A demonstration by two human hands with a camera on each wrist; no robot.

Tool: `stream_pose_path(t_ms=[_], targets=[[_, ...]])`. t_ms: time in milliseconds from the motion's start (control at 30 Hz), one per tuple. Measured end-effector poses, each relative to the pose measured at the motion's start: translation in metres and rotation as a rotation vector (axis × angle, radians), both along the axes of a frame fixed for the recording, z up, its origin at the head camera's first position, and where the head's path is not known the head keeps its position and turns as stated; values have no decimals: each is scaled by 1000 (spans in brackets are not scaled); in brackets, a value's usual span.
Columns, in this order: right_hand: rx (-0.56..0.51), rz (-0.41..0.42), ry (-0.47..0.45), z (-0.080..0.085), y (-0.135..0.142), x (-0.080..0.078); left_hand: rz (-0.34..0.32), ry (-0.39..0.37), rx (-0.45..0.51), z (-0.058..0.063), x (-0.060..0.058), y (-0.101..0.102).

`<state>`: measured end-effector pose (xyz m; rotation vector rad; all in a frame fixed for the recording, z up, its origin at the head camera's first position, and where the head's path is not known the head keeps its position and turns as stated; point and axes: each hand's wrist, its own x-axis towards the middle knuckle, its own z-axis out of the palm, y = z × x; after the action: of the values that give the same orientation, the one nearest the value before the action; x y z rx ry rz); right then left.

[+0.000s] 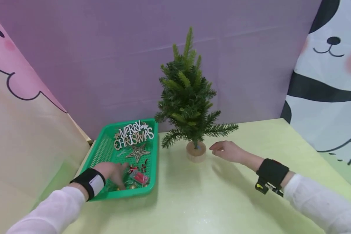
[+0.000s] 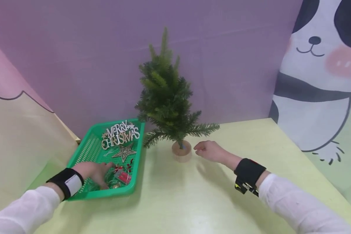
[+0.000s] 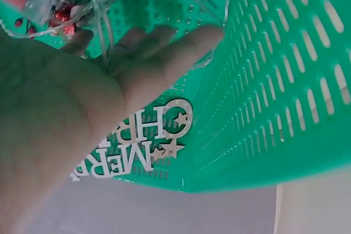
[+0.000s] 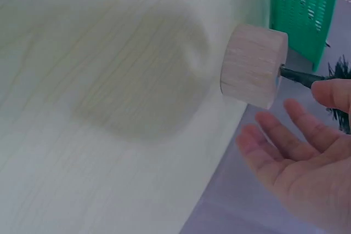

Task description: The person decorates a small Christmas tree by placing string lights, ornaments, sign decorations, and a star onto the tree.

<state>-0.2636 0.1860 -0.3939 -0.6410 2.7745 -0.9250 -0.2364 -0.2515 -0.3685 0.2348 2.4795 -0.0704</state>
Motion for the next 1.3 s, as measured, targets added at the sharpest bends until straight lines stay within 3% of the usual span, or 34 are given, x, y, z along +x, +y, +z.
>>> stream_pose_path(t_ms=[300,533,800,900,1033,1300], targets=[[-2,36,-27,5,-16,5,11,43,157,-17,-4,-9],[-7,55,-38,6,-17,8,13,46,158,-19,-2,-13],[12,167,27,13,-14,13,84,-32,128,-8,-5,-14],[33,190,43,18,-18,14,64,-52,127,-2,-10,-15],[47,207,58,26,-23,16,7,-25,136,6,-17,-15],[64,223,61,30,-25,20,-21,7,177,14,-15,-12]])
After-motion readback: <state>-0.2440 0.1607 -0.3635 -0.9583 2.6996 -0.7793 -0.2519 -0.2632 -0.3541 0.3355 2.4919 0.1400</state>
